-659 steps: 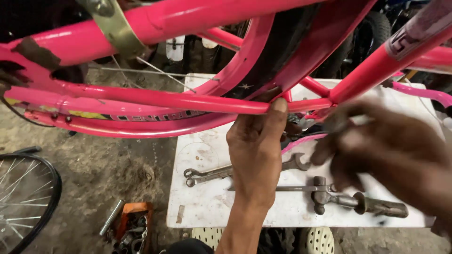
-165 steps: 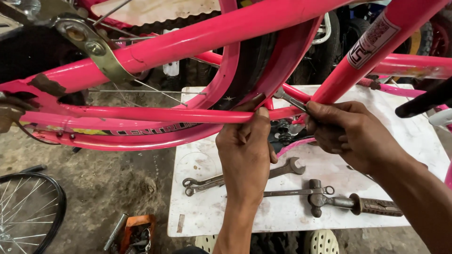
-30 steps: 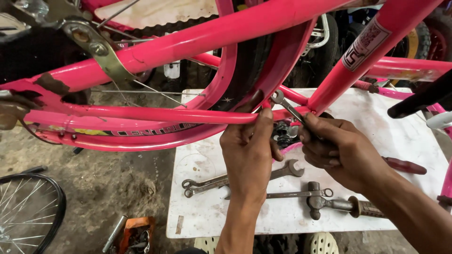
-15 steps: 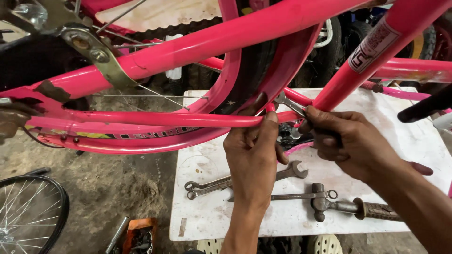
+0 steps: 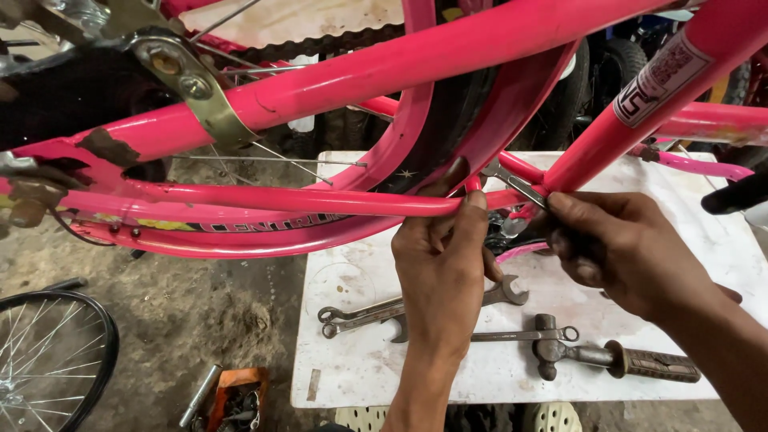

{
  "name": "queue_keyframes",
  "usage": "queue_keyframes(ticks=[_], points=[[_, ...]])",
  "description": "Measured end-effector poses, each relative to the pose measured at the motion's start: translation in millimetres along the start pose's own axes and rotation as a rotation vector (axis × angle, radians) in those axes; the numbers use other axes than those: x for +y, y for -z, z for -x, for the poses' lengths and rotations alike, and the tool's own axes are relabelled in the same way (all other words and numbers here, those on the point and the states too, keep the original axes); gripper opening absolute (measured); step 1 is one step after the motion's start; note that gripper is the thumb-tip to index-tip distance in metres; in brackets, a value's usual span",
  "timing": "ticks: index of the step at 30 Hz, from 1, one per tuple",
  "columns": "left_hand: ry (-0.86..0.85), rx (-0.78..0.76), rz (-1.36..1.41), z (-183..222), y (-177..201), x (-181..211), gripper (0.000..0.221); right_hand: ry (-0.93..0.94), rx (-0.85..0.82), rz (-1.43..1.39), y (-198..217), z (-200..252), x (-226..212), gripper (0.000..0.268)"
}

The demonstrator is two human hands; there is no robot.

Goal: Repairing and adjusting components on a pink bicycle frame.

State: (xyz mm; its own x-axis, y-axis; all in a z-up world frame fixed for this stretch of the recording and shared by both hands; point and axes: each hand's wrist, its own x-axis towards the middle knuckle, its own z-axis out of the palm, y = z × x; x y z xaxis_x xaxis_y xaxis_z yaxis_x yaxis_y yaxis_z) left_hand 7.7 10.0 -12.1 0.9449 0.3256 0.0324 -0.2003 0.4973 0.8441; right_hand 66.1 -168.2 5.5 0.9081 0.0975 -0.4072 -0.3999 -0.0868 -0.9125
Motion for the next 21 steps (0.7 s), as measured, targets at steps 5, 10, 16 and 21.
queue_keyframes(ticks=[5, 10, 16, 21], points=[[0.002, 0.000, -0.011, 0.1, -2.0, 1.9, 0.018, 0.014, 0.113, 0.141, 5.5, -4.7, 3.2, 0.037], [-0.006, 0.004, -0.018, 0.1, -2.5, -3.4, 0.022, 0.061, 0.054, 0.047, 10.0, -6.4, 3.0, 0.039], [0.009, 0.009, -0.053, 1.9, -3.8, 4.4, 0.028, 0.107, 0.070, 0.162, 9.0, -7.6, 1.3, 0.040], [0.008, 0.005, -0.038, 2.2, -2.2, 4.9, 0.026, 0.070, 0.084, 0.159, 3.1, -2.1, 8.8, 0.042]])
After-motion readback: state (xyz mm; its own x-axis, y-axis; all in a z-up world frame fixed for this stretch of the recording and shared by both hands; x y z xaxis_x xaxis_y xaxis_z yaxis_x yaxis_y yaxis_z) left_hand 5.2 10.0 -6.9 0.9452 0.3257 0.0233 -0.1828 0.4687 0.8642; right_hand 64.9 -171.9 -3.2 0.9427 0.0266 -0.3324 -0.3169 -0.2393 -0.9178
